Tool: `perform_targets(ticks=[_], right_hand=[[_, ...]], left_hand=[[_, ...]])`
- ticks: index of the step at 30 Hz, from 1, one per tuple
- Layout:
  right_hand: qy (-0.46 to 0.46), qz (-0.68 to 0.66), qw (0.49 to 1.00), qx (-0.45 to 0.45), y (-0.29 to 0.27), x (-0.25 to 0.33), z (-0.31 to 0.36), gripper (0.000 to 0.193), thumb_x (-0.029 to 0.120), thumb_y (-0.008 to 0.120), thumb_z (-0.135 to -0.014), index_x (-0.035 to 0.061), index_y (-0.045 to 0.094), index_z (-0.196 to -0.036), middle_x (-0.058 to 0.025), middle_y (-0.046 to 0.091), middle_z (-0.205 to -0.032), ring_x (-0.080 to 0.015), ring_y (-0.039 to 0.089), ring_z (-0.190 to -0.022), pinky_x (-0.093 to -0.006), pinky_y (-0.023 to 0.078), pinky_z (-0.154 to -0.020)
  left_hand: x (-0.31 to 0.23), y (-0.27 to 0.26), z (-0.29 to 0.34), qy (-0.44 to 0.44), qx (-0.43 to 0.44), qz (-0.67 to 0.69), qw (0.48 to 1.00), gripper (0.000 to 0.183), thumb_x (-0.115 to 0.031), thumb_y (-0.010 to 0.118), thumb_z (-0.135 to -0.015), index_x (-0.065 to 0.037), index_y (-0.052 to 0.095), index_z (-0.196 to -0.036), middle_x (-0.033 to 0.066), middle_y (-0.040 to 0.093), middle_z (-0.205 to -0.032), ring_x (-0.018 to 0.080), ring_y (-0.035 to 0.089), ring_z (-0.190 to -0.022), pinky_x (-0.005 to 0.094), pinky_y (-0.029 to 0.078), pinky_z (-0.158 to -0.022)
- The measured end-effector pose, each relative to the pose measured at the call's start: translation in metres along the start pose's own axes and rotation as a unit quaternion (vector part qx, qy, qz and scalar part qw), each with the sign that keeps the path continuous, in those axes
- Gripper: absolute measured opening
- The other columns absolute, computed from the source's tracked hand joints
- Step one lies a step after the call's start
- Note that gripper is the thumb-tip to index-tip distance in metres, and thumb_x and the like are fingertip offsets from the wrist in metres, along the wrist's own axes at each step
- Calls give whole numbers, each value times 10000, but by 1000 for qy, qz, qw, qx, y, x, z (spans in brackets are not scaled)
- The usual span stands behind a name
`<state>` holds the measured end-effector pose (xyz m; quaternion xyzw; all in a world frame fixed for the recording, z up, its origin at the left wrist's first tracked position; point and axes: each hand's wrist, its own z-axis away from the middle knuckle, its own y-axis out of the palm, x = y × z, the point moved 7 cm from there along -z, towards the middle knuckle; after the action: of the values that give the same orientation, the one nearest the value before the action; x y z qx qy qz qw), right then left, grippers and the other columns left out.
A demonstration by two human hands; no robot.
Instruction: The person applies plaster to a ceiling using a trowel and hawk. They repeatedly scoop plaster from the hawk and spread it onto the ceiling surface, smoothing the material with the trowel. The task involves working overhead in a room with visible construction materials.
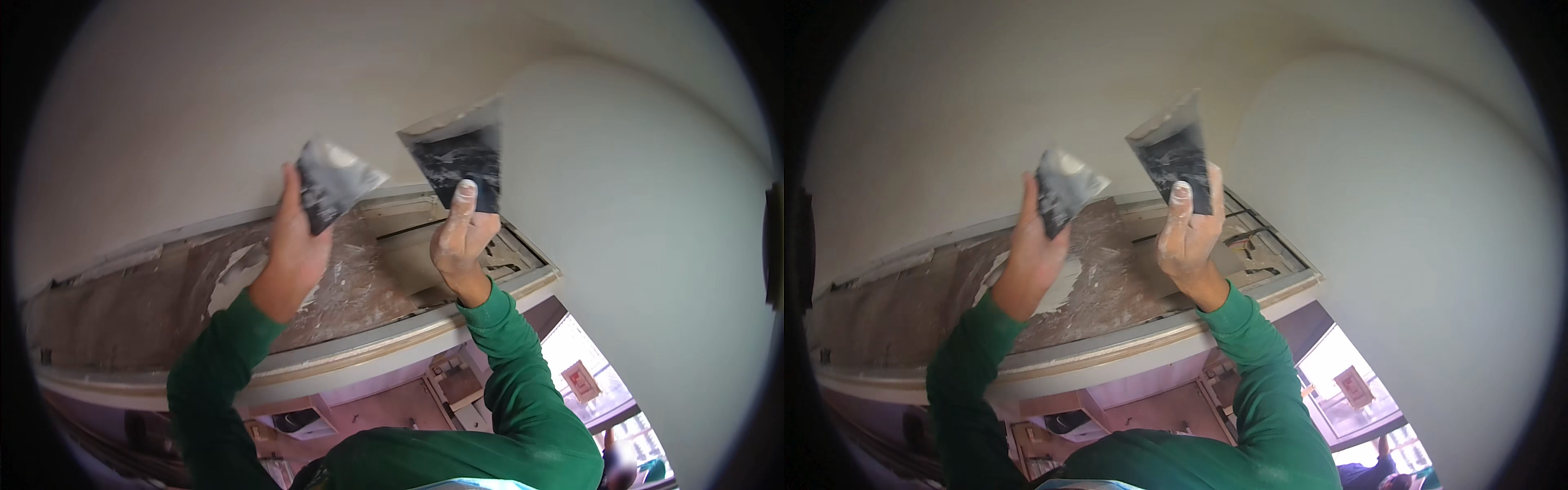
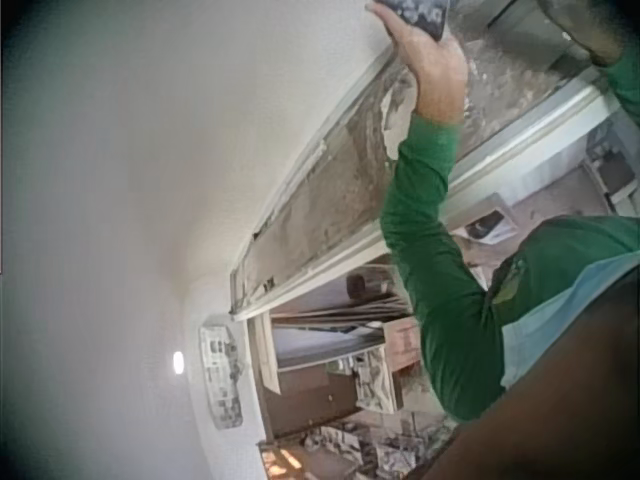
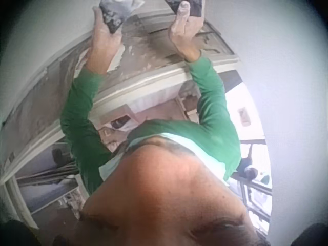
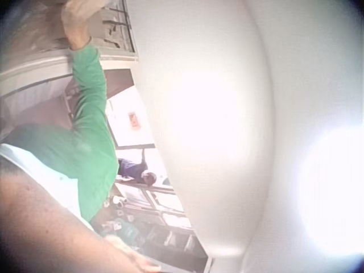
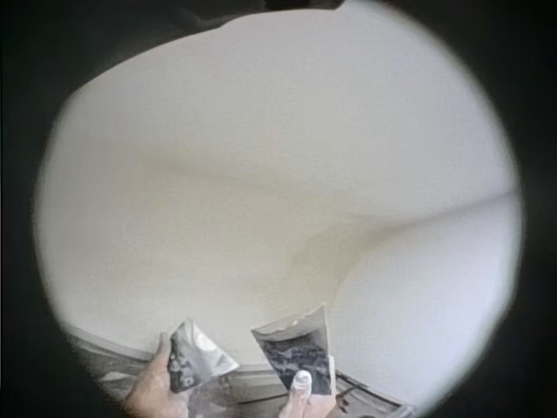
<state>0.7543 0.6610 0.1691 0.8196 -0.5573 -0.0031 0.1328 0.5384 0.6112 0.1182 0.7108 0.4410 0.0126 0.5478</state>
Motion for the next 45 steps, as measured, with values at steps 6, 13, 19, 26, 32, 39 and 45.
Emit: perform_targets(ticks=[6,13,19,26,32,39,45], right_hand=[[-138,107,983,-54,12,19,24,305,100,417,-954,-162,549,-1038,-176,616,-967,-240,577,-913,-325,425,-862],[-66,158,970,174,20,-42,44,276,118,454,-930,-99,553,-1069,-279,549,-1086,-380,571,-957,-410,432,-883],[599,-546,585,-24,11,-61,69,262,297,503,-949,37,539,-950,-49,525,-660,-161,495,-519,-306,408,-475],[594,-738,306,88,41,9,106,209,255,463,-938,97,383,-828,-18,391,-520,-127,388,-384,-253,294,-392],[585,-620,523,-19,56,-72,94,170,198,435,-956,47,489,-900,-68,546,-715,-151,528,-574,-297,450,-530],[240,-136,952,-131,0,-82,43,392,318,427,-989,-61,508,-1048,-121,610,-876,-160,599,-722,-257,499,-617],[-1,-22,999,-27,19,-5,40,337,207,410,-984,-112,492,-1054,-158,602,-876,-217,594,-711,-290,474,-609]], left_hand=[[23,39,17,-25,-88,-15,996,434,-419,605,-885,-94,544,-1167,-17,596,-1125,114,550,-1053,249,419,-956],[31,56,31,-61,-28,-86,994,460,-499,549,-899,-131,549,-1176,-31,576,-1141,107,506,-1094,297,370,-968],[-4,17,16,-31,-17,-143,989,543,-547,539,-884,-133,521,-1235,-24,527,-1240,132,448,-1175,332,283,-1042],[25,9,-1,-61,-79,-149,984,474,-488,537,-908,-105,536,-1186,-15,571,-1136,121,520,-1069,319,395,-953],[39,38,15,-25,79,-154,985,422,-411,511,-946,-45,536,-1155,25,597,-1073,121,579,-966,314,469,-854],[8,1,31,3,-109,-121,987,460,-423,535,-930,-34,534,-1174,35,591,-1146,132,556,-1054,301,402,-976],[15,-20,19,35,-128,-59,989,427,-399,560,-921,-35,549,-1143,32,596,-1142,152,562,-1059,285,416,-963]])
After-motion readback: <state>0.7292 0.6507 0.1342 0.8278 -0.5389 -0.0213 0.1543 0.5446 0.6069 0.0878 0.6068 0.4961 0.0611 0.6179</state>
